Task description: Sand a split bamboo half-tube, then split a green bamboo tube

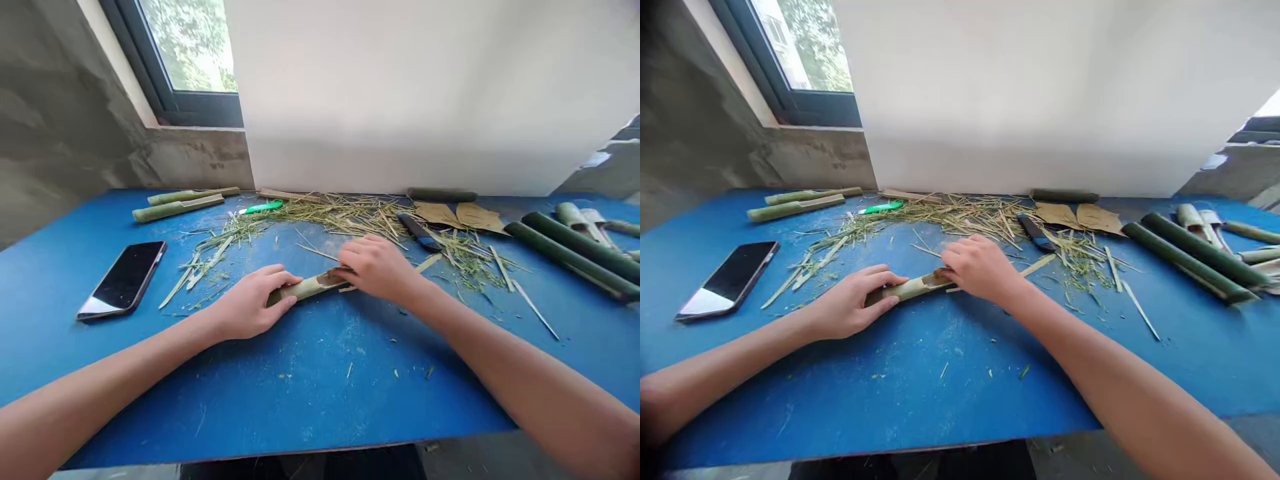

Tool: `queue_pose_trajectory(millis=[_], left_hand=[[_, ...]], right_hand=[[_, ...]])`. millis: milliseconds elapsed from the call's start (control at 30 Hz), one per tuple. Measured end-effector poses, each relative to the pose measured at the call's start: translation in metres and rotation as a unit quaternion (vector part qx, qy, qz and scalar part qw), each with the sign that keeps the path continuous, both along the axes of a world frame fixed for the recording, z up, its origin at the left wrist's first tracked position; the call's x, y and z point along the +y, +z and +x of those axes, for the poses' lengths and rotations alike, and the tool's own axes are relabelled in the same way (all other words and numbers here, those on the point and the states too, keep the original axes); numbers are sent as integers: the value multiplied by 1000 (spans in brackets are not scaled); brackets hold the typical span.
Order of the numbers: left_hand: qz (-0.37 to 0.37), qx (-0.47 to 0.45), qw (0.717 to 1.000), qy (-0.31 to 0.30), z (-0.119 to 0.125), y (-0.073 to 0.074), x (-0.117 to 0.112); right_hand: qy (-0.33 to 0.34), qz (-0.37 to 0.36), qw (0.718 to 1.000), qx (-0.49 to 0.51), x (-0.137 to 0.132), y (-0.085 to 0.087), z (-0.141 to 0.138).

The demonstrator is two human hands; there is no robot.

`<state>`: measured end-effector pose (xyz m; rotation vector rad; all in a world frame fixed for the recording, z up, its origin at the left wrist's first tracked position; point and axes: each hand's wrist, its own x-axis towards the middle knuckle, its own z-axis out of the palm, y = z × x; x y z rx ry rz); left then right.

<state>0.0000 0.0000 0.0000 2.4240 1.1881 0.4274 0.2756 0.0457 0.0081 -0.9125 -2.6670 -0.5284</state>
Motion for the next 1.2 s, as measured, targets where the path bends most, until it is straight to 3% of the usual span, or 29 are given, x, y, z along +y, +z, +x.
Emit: queue_pose_trajectory(millis=[133,300,467,600,800,1000,1100,1200], left_hand=[[9,-4,1000,-2,-2,0,-2],[19,-5,1000,-10,-3,-1,0],[20,-4,1000,-7,-4,-2,0],[38,-1,999,-12,-5,-1,-3],[58,4,998,-12,-3,-1,-6],[140,54,988,-16,-2,-4,-10],[137,56,989,-21,-7,-3,-8],[123,44,991,-27,-9,-2,-5]], right_hand=[[-12,6,1000,4,0,-1,8],[27,-37,999,13,5,-3,9],[-52,-64,996,33,6,-1,13],[1,-66,998,16,1,0,2],[-122,-117,985,34,3,4,22],[12,-182,981,68,-14,3,4],[-33,-224,974,26,-13,13,20],[-100,-211,972,-16,-16,20,24]])
